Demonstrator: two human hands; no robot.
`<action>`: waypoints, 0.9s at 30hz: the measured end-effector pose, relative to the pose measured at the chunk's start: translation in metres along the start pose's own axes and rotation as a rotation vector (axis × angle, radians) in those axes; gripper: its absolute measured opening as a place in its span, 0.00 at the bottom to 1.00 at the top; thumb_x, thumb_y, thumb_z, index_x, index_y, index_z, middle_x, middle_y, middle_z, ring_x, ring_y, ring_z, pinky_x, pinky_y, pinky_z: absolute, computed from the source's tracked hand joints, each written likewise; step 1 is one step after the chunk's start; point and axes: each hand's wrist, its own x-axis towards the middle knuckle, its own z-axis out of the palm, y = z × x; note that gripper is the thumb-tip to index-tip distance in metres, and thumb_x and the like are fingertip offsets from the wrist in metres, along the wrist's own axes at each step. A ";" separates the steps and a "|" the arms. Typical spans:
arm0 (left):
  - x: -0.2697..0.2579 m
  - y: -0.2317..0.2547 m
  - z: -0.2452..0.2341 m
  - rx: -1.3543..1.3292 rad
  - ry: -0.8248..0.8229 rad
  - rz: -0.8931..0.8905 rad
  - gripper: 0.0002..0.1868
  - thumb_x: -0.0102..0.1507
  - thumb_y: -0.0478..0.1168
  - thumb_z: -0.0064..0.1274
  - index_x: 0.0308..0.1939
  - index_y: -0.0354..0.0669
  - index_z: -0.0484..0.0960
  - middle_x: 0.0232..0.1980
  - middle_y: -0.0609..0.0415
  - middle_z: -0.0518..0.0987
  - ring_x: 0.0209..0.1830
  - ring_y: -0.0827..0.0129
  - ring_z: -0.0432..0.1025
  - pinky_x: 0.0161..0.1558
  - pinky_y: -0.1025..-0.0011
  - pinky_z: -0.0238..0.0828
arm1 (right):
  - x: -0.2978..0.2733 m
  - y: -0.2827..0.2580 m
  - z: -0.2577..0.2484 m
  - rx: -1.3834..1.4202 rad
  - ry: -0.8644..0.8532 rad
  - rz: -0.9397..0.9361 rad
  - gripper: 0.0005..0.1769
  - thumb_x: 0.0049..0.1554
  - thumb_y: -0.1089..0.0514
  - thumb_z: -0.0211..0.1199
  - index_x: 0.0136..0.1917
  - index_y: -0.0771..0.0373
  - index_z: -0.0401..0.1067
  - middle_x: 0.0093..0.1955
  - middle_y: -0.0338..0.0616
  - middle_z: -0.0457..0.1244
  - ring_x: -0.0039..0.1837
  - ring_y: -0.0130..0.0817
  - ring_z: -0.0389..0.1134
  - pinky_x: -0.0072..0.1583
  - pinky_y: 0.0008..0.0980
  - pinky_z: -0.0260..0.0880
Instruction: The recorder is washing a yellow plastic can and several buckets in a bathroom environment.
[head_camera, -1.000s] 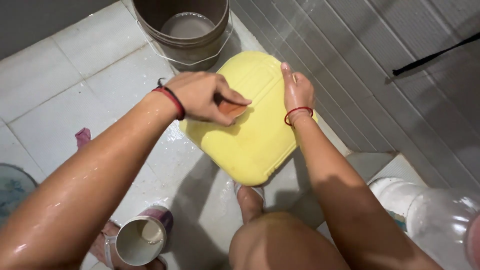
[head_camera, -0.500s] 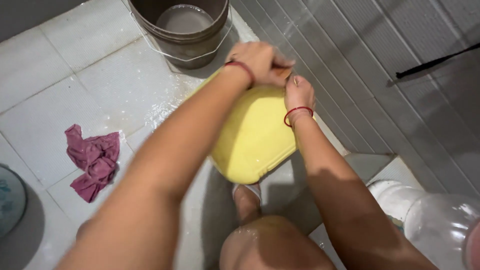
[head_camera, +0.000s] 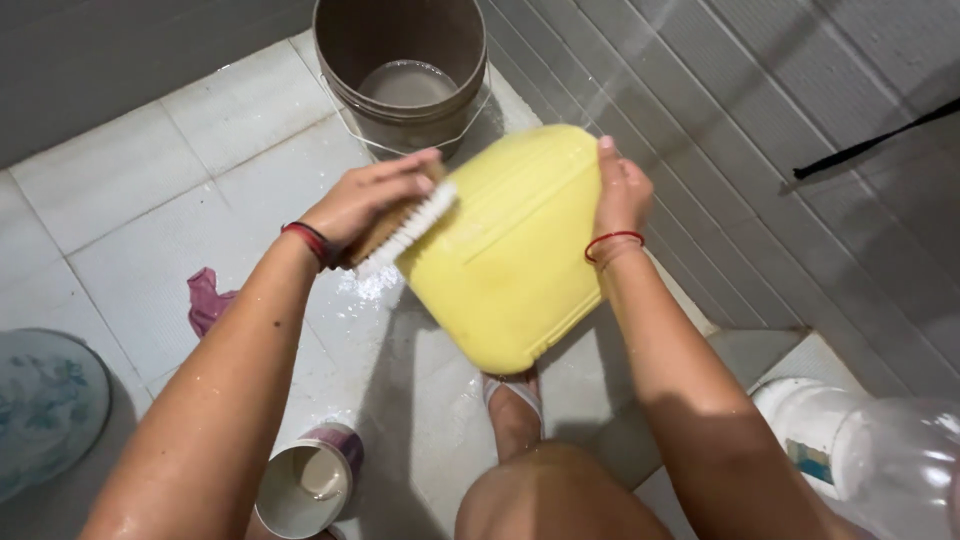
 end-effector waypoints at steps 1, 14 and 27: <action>0.002 -0.010 -0.005 0.002 -0.004 -0.002 0.38 0.54 0.61 0.59 0.68 0.58 0.75 0.62 0.55 0.80 0.56 0.67 0.78 0.55 0.69 0.77 | -0.002 0.001 -0.004 0.001 0.002 0.005 0.36 0.64 0.32 0.62 0.35 0.68 0.70 0.34 0.44 0.60 0.38 0.33 0.57 0.44 0.40 0.62; 0.054 -0.073 -0.034 1.016 0.321 -0.483 0.30 0.58 0.58 0.58 0.64 0.65 0.79 0.61 0.46 0.77 0.58 0.51 0.73 0.60 0.51 0.66 | 0.042 0.046 -0.012 0.386 0.341 0.022 0.31 0.66 0.37 0.61 0.39 0.68 0.67 0.36 0.40 0.62 0.39 0.27 0.59 0.44 0.32 0.66; 0.259 0.061 0.110 -1.048 -0.076 -0.077 0.23 0.70 0.50 0.37 0.58 0.37 0.75 0.63 0.37 0.77 0.55 0.52 0.77 0.55 0.60 0.79 | 0.040 -0.002 0.010 -0.445 0.105 -0.471 0.22 0.67 0.43 0.49 0.69 0.53 0.67 0.79 0.52 0.50 0.83 0.52 0.45 0.81 0.62 0.31</action>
